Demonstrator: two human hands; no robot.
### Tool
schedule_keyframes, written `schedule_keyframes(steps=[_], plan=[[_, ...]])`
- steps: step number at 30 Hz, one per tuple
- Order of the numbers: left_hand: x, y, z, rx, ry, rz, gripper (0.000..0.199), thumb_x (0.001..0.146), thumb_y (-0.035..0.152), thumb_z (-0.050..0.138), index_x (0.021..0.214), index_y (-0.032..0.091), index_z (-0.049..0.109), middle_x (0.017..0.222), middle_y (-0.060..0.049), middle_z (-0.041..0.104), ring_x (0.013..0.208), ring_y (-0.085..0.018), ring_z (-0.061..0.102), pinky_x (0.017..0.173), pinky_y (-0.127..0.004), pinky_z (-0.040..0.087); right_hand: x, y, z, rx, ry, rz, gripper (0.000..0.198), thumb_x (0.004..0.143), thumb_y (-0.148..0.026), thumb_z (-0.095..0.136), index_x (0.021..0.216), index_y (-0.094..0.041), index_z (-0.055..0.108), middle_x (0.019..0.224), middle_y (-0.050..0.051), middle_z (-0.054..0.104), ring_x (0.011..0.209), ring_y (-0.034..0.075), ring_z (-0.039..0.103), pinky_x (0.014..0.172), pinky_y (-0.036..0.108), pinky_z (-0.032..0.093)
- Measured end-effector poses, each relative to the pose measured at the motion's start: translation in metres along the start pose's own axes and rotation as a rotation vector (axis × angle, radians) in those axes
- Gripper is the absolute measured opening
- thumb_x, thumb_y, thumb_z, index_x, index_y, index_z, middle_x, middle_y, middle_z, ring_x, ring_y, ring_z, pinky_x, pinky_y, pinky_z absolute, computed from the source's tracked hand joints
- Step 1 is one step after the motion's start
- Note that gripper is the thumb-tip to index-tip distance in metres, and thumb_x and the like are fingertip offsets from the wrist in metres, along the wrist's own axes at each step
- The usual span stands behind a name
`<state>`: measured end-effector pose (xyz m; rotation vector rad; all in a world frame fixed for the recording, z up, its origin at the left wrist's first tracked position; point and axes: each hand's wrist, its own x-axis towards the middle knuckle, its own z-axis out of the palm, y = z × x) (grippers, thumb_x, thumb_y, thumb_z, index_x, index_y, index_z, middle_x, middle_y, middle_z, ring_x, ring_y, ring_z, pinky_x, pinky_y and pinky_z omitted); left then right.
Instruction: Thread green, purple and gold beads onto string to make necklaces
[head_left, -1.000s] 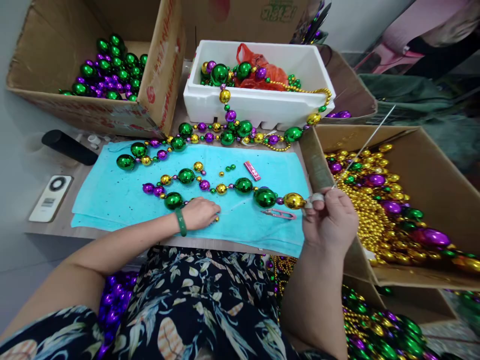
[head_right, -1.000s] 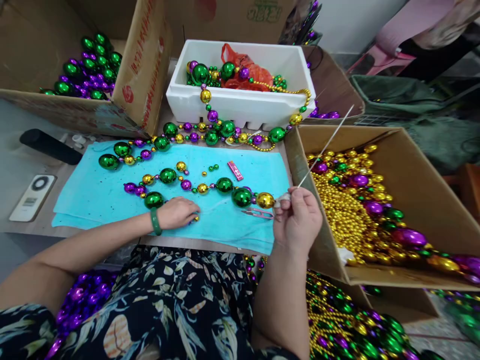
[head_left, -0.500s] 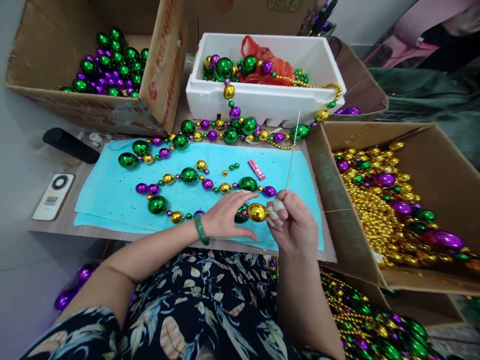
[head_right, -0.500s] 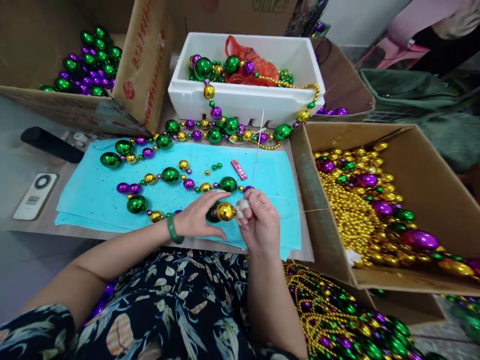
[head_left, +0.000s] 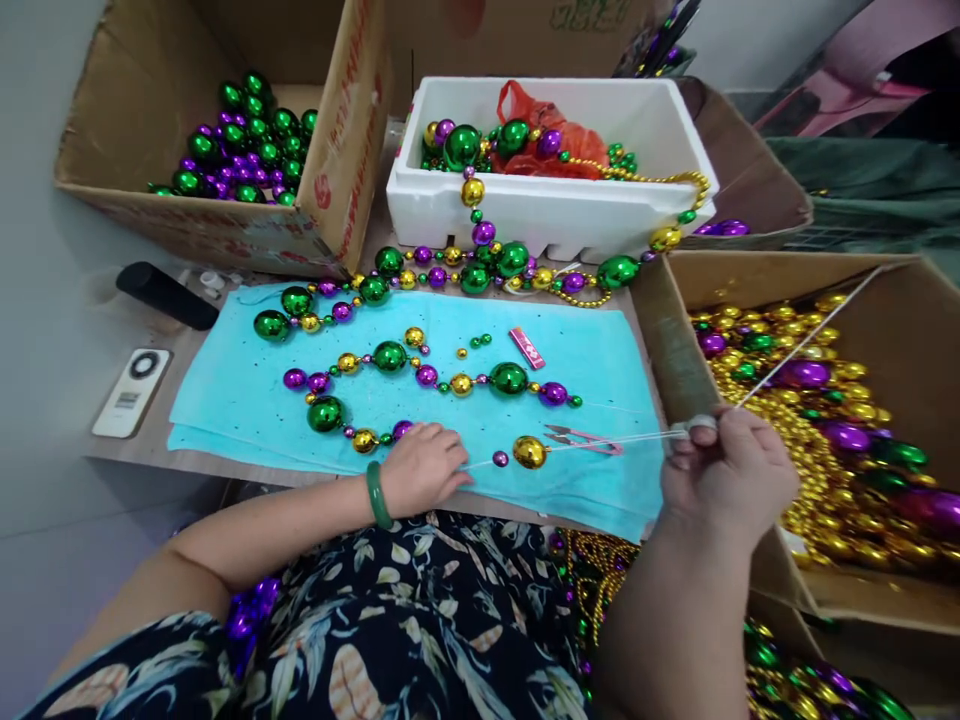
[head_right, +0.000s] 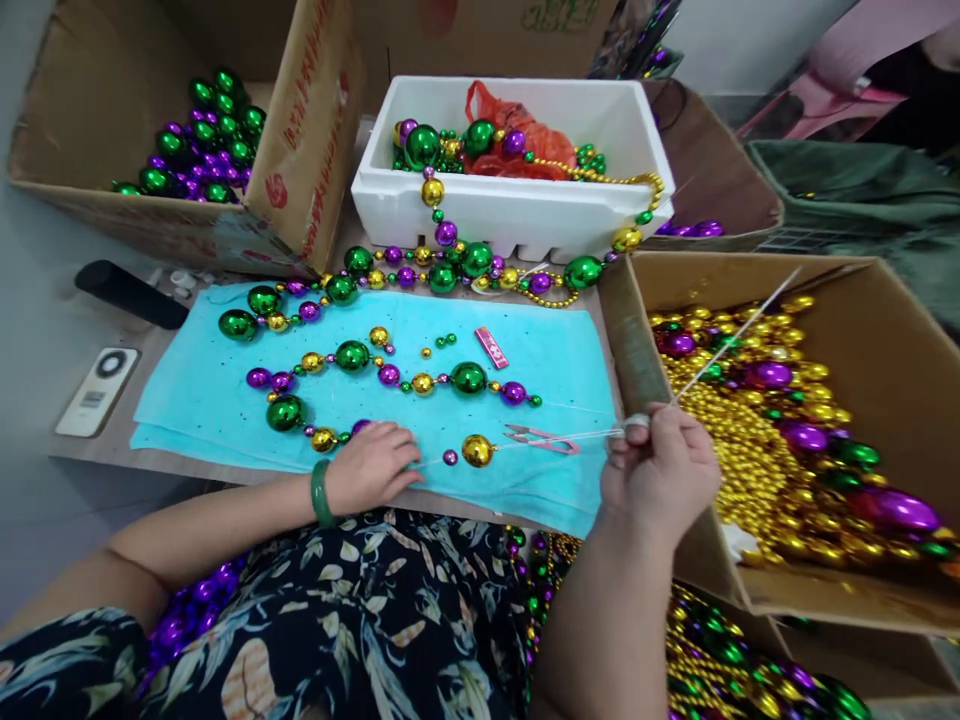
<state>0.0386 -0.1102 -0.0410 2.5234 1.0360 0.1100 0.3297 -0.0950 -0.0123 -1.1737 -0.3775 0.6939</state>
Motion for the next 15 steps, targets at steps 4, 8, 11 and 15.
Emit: schedule_keyframes(steps=[4,8,11,15], plan=[[-0.014,-0.003,0.008,0.239,0.02,0.061,0.025,0.087,0.036,0.054,0.104,0.018,0.057,0.118,-0.01,0.056,0.109,-0.029,0.048,0.091,-0.044,0.036,0.008,0.005,0.001,-0.001,0.003,-0.02,0.008,0.069,-0.007,0.057,0.066,-0.014,0.057,0.042,-0.005,0.043,0.038,0.006,0.037,0.032,0.015,0.026],[-0.015,-0.022,-0.004,0.384,0.005,-0.067,0.026,0.089,0.029,0.05,0.113,0.019,0.052,0.114,-0.01,0.057,0.096,-0.025,0.052,0.082,-0.041,0.039,0.02,0.004,-0.006,-0.005,0.04,-0.081,0.014,0.068,-0.002,0.053,0.064,-0.014,0.056,0.042,-0.005,0.042,0.039,0.006,0.038,0.033,0.015,0.025],[-0.014,-0.037,-0.016,0.446,-0.001,-0.113,0.028,0.087,0.03,0.054,0.112,0.018,0.053,0.114,-0.011,0.057,0.094,-0.026,0.052,0.082,-0.041,0.039,0.026,0.009,-0.014,-0.045,0.114,-0.092,0.015,0.067,0.0,0.052,0.061,-0.014,0.056,0.043,-0.004,0.042,0.038,0.006,0.038,0.033,0.016,0.023],[-0.014,-0.051,-0.024,0.432,0.008,-0.08,0.041,0.082,0.046,0.061,0.11,0.016,0.056,0.115,-0.012,0.057,0.106,-0.03,0.049,0.092,-0.045,0.036,0.028,0.017,-0.021,-0.083,0.204,-0.075,0.015,0.066,-0.002,0.055,0.058,-0.015,0.056,0.04,-0.005,0.04,0.038,0.006,0.038,0.033,0.017,0.021]])
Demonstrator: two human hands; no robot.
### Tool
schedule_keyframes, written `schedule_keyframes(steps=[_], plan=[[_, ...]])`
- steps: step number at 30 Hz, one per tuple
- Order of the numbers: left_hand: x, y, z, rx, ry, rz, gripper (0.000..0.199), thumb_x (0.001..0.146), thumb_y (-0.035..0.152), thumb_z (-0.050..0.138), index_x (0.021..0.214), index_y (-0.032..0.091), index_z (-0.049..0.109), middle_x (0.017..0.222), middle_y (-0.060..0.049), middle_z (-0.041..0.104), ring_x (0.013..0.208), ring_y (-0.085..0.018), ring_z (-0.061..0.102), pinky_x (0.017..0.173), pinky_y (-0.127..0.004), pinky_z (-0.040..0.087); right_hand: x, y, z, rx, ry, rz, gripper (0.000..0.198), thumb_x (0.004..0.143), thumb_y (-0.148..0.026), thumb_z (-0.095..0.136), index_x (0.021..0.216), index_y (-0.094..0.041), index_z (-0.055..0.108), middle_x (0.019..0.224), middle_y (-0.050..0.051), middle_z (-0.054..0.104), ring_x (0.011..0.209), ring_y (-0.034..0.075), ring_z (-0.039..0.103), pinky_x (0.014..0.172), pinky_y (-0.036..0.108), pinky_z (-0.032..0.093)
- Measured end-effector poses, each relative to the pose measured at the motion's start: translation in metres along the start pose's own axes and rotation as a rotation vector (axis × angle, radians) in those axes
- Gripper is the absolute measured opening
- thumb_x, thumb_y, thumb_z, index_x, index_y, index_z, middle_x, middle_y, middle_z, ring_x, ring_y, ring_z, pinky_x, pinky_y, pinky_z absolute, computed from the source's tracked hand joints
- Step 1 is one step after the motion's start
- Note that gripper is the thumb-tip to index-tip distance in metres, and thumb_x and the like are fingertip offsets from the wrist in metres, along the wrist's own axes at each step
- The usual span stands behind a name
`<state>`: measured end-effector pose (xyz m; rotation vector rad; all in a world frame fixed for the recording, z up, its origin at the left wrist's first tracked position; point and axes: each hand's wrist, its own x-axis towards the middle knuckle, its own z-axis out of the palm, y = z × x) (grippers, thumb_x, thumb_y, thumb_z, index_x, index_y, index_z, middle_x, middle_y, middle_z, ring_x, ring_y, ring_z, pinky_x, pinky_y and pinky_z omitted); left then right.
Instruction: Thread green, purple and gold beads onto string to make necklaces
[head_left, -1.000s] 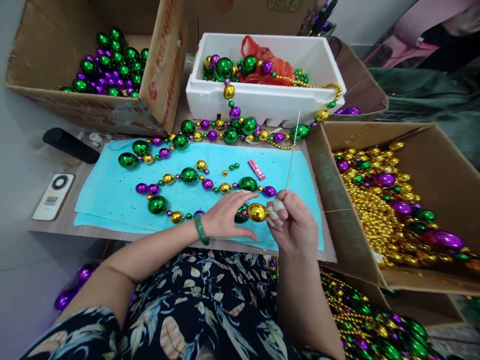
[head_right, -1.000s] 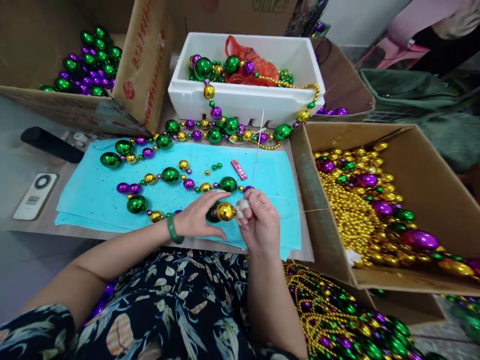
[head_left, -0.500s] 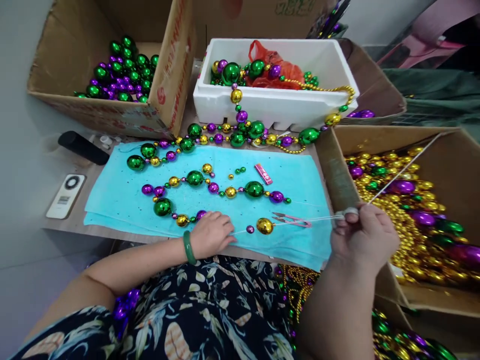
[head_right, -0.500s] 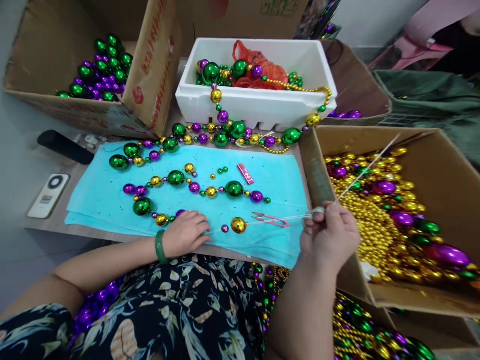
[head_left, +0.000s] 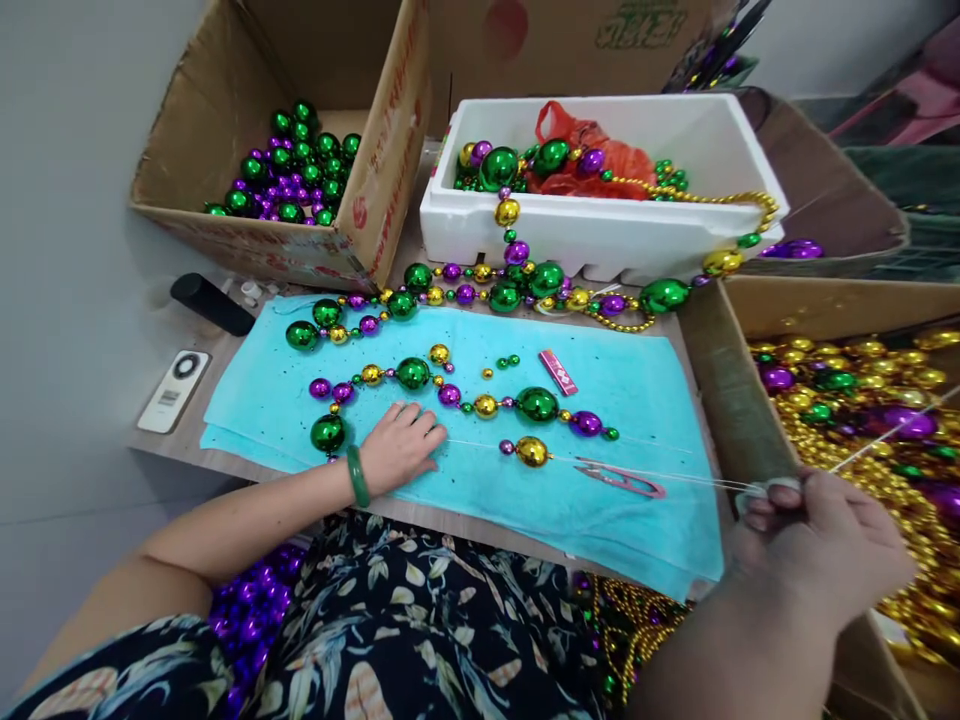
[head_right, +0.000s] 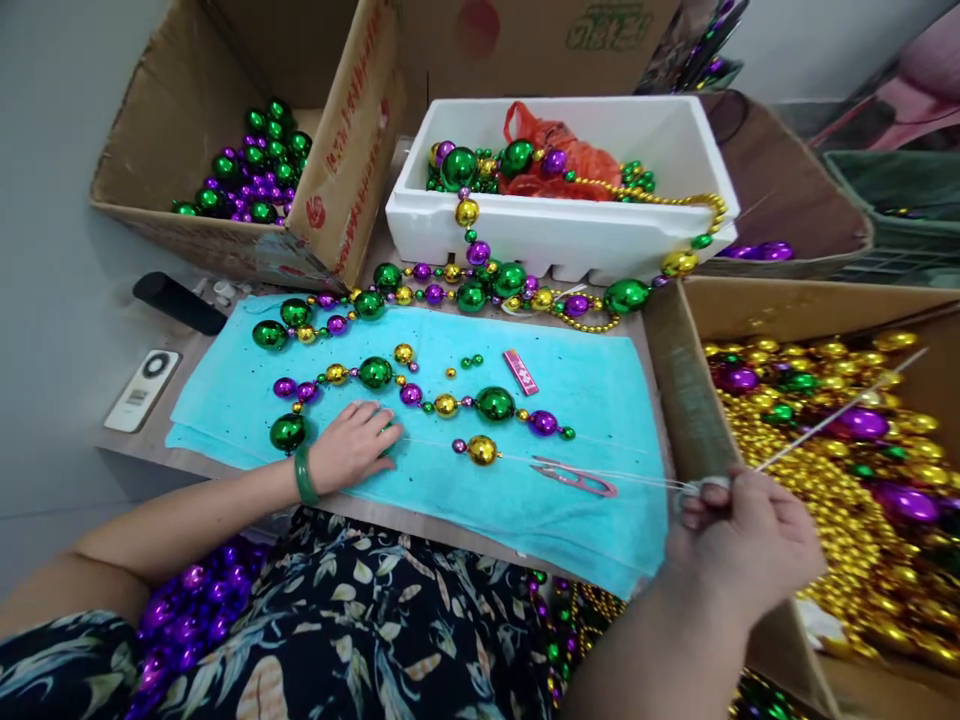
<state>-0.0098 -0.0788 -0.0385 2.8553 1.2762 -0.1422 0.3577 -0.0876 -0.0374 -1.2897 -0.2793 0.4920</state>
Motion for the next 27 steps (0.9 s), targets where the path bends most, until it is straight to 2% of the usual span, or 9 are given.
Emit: schedule_keyframes(steps=[3,6,9,12,17,21,24,25,27], plan=[[0.01,-0.015,-0.004,-0.092,0.074,0.023,0.051,0.083,0.057,0.053,0.112,0.015,0.057,0.116,-0.013,0.058,0.109,-0.03,0.048,0.093,-0.044,0.037,-0.007,0.0,0.002,-0.015,-0.084,0.025,0.01,0.064,-0.007,0.06,0.06,-0.015,0.057,0.04,-0.004,0.041,0.038,0.007,0.038,0.032,0.018,0.021],[0.038,-0.037,-0.015,-0.214,0.153,-0.031,0.037,0.093,0.042,0.042,0.11,0.015,0.06,0.109,-0.011,0.061,0.102,-0.024,0.052,0.09,-0.039,0.04,-0.018,-0.007,0.011,-0.018,-0.158,0.013,0.007,0.062,-0.011,0.065,0.061,-0.015,0.059,0.039,-0.003,0.043,0.037,0.007,0.039,0.032,0.019,0.023],[0.079,-0.058,-0.024,-0.295,0.181,-0.099,0.028,0.093,0.026,0.043,0.107,0.014,0.064,0.103,-0.01,0.064,0.097,-0.021,0.055,0.091,-0.037,0.04,-0.029,-0.015,0.022,0.012,-0.225,0.006,0.011,0.059,-0.016,0.069,0.063,-0.014,0.06,0.04,-0.003,0.045,0.038,0.008,0.041,0.032,0.019,0.024],[0.121,-0.061,-0.028,-0.315,0.118,-0.113,0.027,0.09,0.025,0.048,0.109,0.014,0.065,0.106,-0.011,0.065,0.099,-0.022,0.057,0.093,-0.037,0.04,-0.042,-0.015,0.033,0.013,-0.327,0.035,0.016,0.059,-0.021,0.073,0.068,-0.014,0.061,0.042,-0.004,0.047,0.04,0.009,0.043,0.033,0.018,0.027],[0.171,-0.037,-0.018,-0.353,-0.075,-0.141,0.031,0.086,0.034,0.056,0.107,0.015,0.067,0.106,-0.011,0.067,0.101,-0.025,0.059,0.087,-0.035,0.045,-0.065,-0.002,0.046,-0.055,-0.444,0.133,0.017,0.066,-0.026,0.072,0.077,-0.015,0.064,0.047,-0.005,0.049,0.043,0.007,0.044,0.037,0.016,0.031],[0.185,-0.025,-0.007,-0.365,-0.148,-0.165,0.025,0.081,0.027,0.059,0.101,0.015,0.068,0.104,-0.013,0.067,0.101,-0.027,0.06,0.085,-0.036,0.046,-0.078,0.008,0.046,-0.123,-0.475,0.167,0.02,0.071,-0.028,0.07,0.086,-0.017,0.065,0.051,-0.005,0.051,0.045,0.007,0.045,0.04,0.016,0.032],[0.184,-0.028,-0.01,-0.447,-0.097,-0.198,0.024,0.08,0.017,0.056,0.102,0.014,0.068,0.106,-0.013,0.067,0.102,-0.025,0.06,0.089,-0.036,0.045,-0.083,0.014,0.04,-0.165,-0.502,0.175,0.019,0.073,-0.03,0.068,0.088,-0.017,0.065,0.053,-0.004,0.051,0.046,0.007,0.045,0.041,0.017,0.033],[0.181,-0.03,-0.014,-0.553,-0.06,-0.237,0.025,0.08,0.016,0.056,0.102,0.013,0.067,0.105,-0.012,0.067,0.1,-0.023,0.06,0.089,-0.036,0.045,-0.085,0.016,0.038,-0.172,-0.522,0.174,0.019,0.074,-0.03,0.068,0.087,-0.017,0.066,0.053,-0.004,0.051,0.047,0.008,0.044,0.042,0.018,0.033],[0.174,-0.036,-0.025,-0.931,0.002,-0.342,0.024,0.082,0.016,0.056,0.104,0.012,0.065,0.1,-0.011,0.068,0.092,-0.019,0.061,0.085,-0.033,0.047,-0.089,0.021,0.034,-0.195,-0.579,0.164,0.017,0.076,-0.031,0.067,0.086,-0.017,0.066,0.052,-0.004,0.05,0.047,0.008,0.044,0.043,0.019,0.033]])
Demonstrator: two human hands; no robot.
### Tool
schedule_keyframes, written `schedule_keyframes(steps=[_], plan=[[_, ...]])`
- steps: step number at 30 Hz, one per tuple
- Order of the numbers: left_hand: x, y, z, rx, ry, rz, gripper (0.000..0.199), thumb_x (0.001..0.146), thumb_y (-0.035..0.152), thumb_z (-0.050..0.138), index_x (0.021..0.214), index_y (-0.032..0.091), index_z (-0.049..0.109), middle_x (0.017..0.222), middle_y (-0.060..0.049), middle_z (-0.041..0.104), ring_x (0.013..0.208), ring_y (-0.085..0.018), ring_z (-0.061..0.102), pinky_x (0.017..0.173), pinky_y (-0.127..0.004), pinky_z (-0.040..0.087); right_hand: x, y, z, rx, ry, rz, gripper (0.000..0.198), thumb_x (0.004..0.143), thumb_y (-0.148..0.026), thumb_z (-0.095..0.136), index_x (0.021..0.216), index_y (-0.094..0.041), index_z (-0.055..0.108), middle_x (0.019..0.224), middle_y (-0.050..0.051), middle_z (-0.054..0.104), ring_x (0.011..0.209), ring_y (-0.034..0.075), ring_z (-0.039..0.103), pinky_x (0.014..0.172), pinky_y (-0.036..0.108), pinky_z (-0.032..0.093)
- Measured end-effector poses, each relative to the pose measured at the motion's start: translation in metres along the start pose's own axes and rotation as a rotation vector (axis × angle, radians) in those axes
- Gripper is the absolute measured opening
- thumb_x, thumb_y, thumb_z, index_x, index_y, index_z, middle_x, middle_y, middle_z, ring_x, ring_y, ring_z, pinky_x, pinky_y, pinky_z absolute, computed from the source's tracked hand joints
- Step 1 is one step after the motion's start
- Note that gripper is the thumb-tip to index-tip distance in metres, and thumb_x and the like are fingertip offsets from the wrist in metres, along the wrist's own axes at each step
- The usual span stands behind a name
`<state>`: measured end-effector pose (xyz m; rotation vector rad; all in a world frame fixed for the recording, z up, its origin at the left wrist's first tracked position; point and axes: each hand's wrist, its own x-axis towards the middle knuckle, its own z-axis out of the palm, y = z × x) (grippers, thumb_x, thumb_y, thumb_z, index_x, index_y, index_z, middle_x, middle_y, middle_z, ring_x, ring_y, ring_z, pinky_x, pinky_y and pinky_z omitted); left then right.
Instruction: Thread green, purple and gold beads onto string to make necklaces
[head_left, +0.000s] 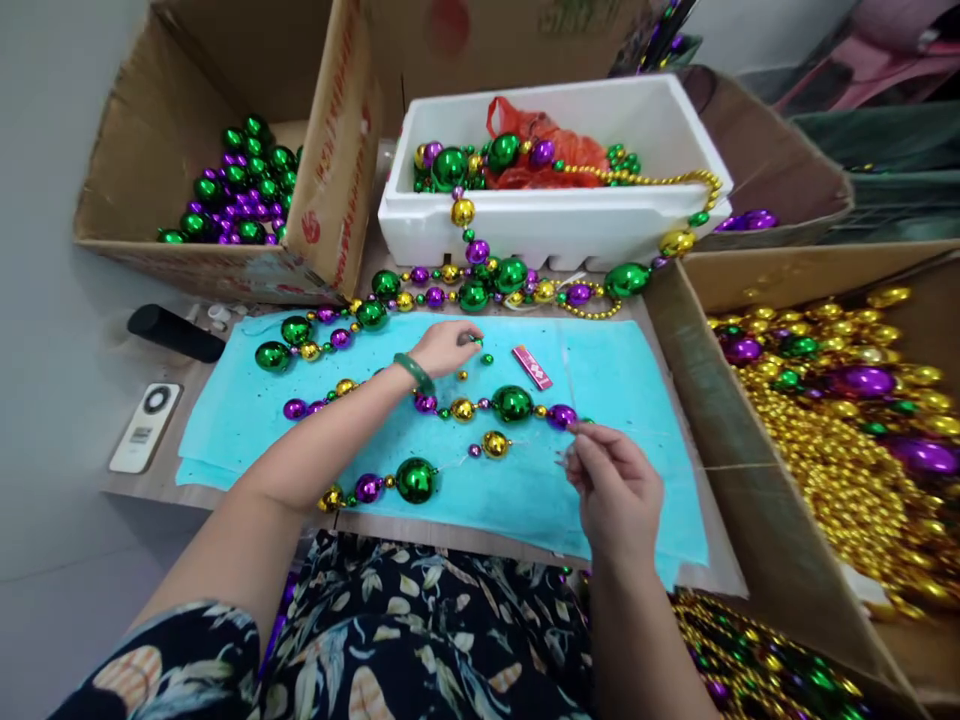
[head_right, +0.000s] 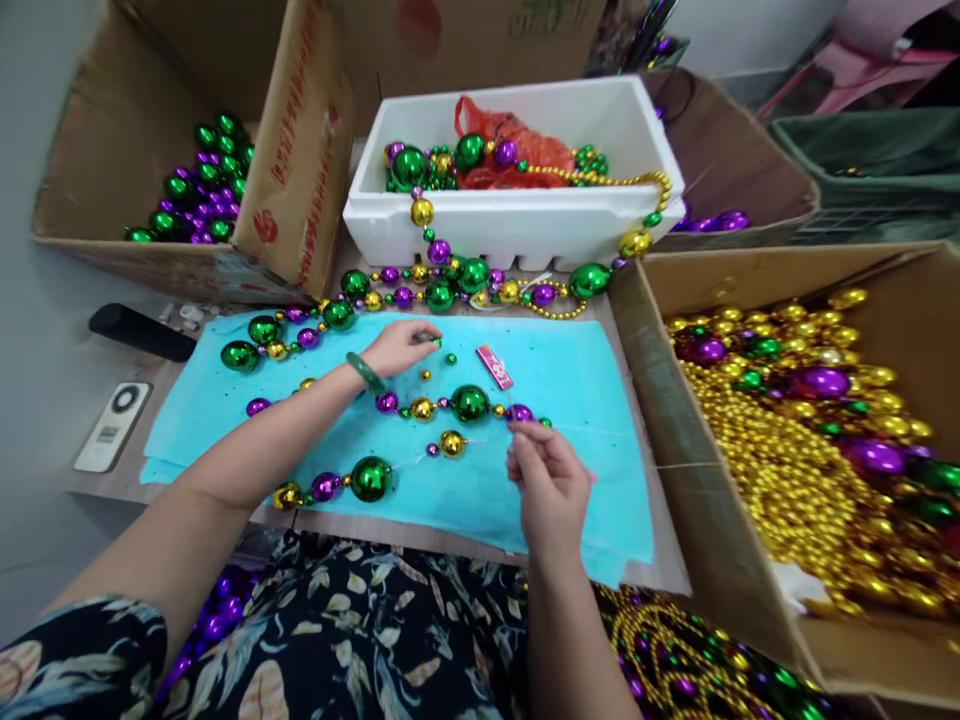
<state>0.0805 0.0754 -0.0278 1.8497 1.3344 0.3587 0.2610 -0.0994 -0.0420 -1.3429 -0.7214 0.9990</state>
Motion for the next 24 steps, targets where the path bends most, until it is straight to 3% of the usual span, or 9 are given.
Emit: schedule_keyframes(steps=[4,6,8,18,24], plan=[[-0.02,0.003,-0.022,-0.891,-0.078,-0.147,0.023,0.086,0.016,0.053,0.107,0.012,0.062,0.089,-0.008,0.068,0.074,-0.011,0.062,0.071,-0.025,0.049,-0.007,0.012,0.006,-0.098,-0.091,0.001,0.02,0.076,-0.035,0.065,0.083,-0.016,0.067,0.052,-0.003,0.049,0.047,0.009,0.043,0.043,0.021,0.033],[-0.029,0.003,-0.029,-1.125,-0.094,-0.158,0.021,0.086,0.014,0.054,0.104,0.012,0.064,0.085,-0.007,0.067,0.07,-0.009,0.061,0.068,-0.023,0.048,-0.01,0.015,0.011,-0.128,-0.107,0.007,0.022,0.075,-0.036,0.065,0.082,-0.015,0.067,0.051,-0.002,0.049,0.047,0.009,0.043,0.043,0.021,0.034],[-0.035,0.002,-0.034,-1.224,-0.093,-0.164,0.018,0.085,0.013,0.055,0.101,0.012,0.065,0.083,-0.007,0.067,0.07,-0.009,0.062,0.067,-0.023,0.048,-0.011,0.014,0.015,-0.144,-0.122,0.016,0.023,0.074,-0.037,0.065,0.081,-0.015,0.066,0.051,-0.002,0.049,0.046,0.01,0.043,0.042,0.022,0.034],[-0.046,-0.007,-0.038,-1.179,-0.048,-0.095,0.024,0.08,0.016,0.065,0.103,0.014,0.068,0.086,-0.006,0.068,0.075,-0.01,0.061,0.072,-0.025,0.046,-0.014,0.013,0.021,-0.177,-0.159,0.021,0.025,0.073,-0.038,0.065,0.08,-0.014,0.066,0.05,-0.003,0.047,0.045,0.009,0.04,0.042,0.022,0.031],[-0.052,-0.003,-0.046,-0.738,0.023,0.166,0.04,0.071,0.022,0.071,0.11,0.017,0.067,0.107,-0.007,0.066,0.088,-0.013,0.059,0.079,-0.028,0.046,-0.015,0.012,0.027,-0.165,-0.152,0.041,0.026,0.073,-0.039,0.066,0.08,-0.014,0.066,0.05,-0.004,0.047,0.046,0.009,0.041,0.042,0.021,0.032]])
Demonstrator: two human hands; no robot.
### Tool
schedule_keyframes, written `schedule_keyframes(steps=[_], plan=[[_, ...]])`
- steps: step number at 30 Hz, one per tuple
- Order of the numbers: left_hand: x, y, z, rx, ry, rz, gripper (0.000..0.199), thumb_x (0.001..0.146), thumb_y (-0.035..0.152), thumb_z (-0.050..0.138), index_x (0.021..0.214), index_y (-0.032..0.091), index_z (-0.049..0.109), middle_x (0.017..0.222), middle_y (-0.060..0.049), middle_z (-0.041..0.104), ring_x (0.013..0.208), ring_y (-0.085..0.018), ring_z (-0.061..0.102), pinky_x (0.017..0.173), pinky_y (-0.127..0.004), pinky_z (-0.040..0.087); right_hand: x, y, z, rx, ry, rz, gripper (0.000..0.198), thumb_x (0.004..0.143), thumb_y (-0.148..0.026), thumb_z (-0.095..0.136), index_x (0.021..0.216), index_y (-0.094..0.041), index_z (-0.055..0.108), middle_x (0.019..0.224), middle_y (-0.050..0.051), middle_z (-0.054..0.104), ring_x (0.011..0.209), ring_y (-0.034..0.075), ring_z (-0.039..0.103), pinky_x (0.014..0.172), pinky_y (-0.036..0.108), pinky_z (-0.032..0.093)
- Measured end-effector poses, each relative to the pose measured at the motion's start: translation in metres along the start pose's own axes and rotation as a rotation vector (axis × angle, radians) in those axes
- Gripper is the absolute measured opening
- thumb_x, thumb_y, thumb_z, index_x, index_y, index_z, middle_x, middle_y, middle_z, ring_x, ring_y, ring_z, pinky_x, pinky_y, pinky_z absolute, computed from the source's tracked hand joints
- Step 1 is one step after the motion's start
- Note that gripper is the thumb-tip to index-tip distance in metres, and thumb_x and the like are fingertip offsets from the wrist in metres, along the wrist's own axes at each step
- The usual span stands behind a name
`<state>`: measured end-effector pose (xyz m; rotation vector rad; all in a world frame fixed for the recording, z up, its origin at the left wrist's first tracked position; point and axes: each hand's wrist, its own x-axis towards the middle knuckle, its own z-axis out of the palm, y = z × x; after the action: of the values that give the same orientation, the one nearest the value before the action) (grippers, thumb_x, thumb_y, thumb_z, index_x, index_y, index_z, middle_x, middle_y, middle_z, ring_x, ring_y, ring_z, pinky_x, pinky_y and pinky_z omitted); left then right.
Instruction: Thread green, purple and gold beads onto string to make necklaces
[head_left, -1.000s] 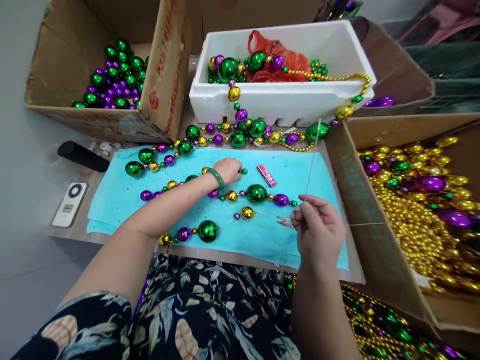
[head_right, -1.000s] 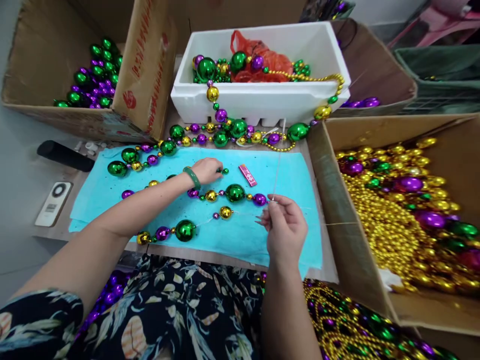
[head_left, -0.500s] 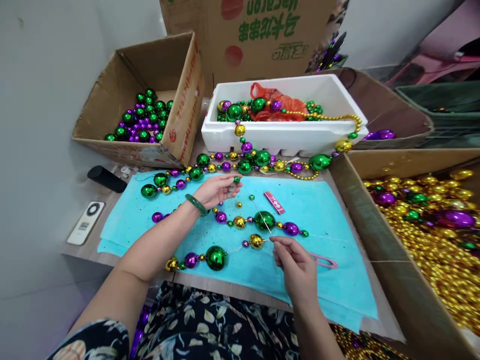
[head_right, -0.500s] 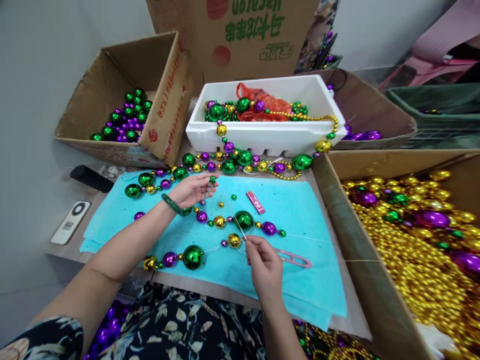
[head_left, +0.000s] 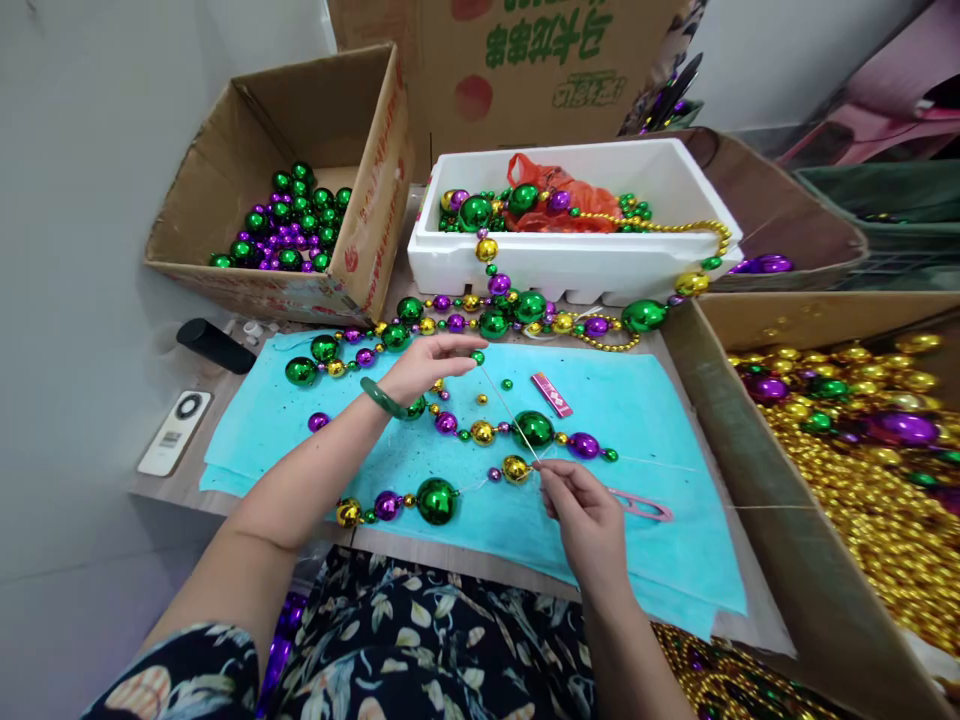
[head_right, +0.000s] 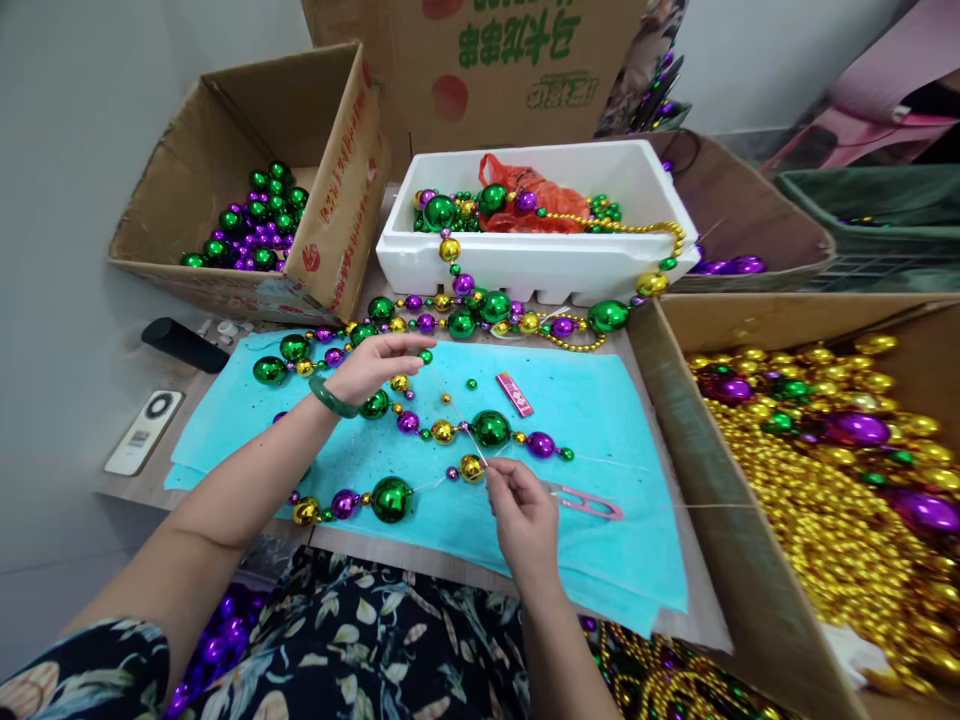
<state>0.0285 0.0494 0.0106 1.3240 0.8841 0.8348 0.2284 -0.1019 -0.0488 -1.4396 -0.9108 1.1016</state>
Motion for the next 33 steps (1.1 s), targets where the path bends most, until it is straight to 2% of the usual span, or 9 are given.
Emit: schedule_keyframes(steps=[4,7,10,13,17,23,28,30,33], plan=[[0.002,0.016,-0.013,0.393,-0.037,0.134,0.051,0.079,0.024,0.063,0.128,0.017,0.055,0.11,-0.009,0.066,0.098,-0.017,0.06,0.088,-0.031,0.045,0.002,0.0,0.005,0.065,0.0,-0.008,0.025,0.074,-0.039,0.067,0.083,-0.015,0.066,0.054,-0.002,0.052,0.049,0.01,0.046,0.043,0.021,0.035],[0.005,0.028,-0.049,0.886,0.092,0.148,0.029,0.081,0.023,0.058,0.108,0.016,0.067,0.11,-0.008,0.066,0.104,-0.019,0.058,0.095,-0.032,0.041,0.001,0.003,0.003,0.098,0.046,0.007,0.027,0.071,-0.039,0.07,0.084,-0.016,0.065,0.057,-0.002,0.055,0.049,0.01,0.047,0.042,0.02,0.035],[-0.006,0.033,-0.103,1.254,0.122,-0.08,0.019,0.079,0.02,0.056,0.09,0.016,0.072,0.094,-0.007,0.069,0.094,-0.02,0.06,0.088,-0.031,0.042,0.001,0.007,-0.003,0.125,0.141,0.043,0.03,0.066,-0.04,0.075,0.08,-0.017,0.064,0.059,-0.002,0.057,0.05,0.009,0.049,0.043,0.02,0.036],[-0.038,0.028,-0.15,1.334,0.106,-0.359,0.014,0.074,0.02,0.059,0.079,0.016,0.072,0.081,-0.007,0.069,0.085,-0.021,0.06,0.081,-0.03,0.042,0.003,0.009,-0.007,0.167,0.218,0.1,0.032,0.058,-0.038,0.08,0.077,-0.018,0.064,0.059,-0.002,0.057,0.051,0.009,0.049,0.043,0.02,0.036],[-0.088,0.003,-0.172,1.224,0.054,-0.55,0.015,0.06,0.028,0.072,0.072,0.019,0.07,0.07,-0.004,0.066,0.072,-0.018,0.058,0.071,-0.025,0.041,0.008,0.009,-0.003,0.192,0.224,0.107,0.03,0.057,-0.036,0.08,0.077,-0.019,0.065,0.058,-0.002,0.056,0.051,0.01,0.048,0.042,0.022,0.035],[-0.12,-0.027,-0.159,0.994,0.037,-0.52,0.025,0.065,0.033,0.07,0.085,0.017,0.071,0.081,-0.004,0.069,0.072,-0.015,0.059,0.069,-0.025,0.043,0.01,0.003,0.012,0.061,0.063,0.039,0.032,0.063,-0.042,0.077,0.08,-0.018,0.065,0.058,-0.002,0.055,0.05,0.009,0.048,0.041,0.02,0.035],[-0.11,-0.018,-0.129,0.022,0.338,-0.278,0.038,0.07,0.03,0.07,0.105,0.016,0.065,0.096,-0.007,0.067,0.081,-0.014,0.061,0.077,-0.03,0.048,0.001,-0.004,0.026,-0.118,-0.167,-0.057,0.028,0.071,-0.044,0.07,0.076,-0.017,0.067,0.051,-0.001,0.051,0.046,0.01,0.045,0.042,0.022,0.037],[-0.104,-0.012,-0.111,-0.278,0.327,-0.232,0.038,0.069,0.026,0.071,0.106,0.015,0.065,0.092,-0.006,0.067,0.081,-0.012,0.061,0.081,-0.03,0.048,-0.004,-0.006,0.033,-0.137,-0.236,-0.077,0.027,0.072,-0.044,0.068,0.074,-0.017,0.067,0.051,-0.001,0.051,0.046,0.011,0.046,0.042,0.023,0.038],[-0.097,-0.007,-0.087,-0.444,0.279,-0.215,0.034,0.069,0.021,0.072,0.102,0.015,0.067,0.091,-0.006,0.068,0.082,-0.012,0.062,0.082,-0.03,0.048,-0.011,-0.008,0.04,-0.13,-0.268,-0.07,0.027,0.072,-0.044,0.067,0.071,-0.017,0.067,0.051,-0.001,0.05,0.044,0.011,0.045,0.04,0.023,0.038]])
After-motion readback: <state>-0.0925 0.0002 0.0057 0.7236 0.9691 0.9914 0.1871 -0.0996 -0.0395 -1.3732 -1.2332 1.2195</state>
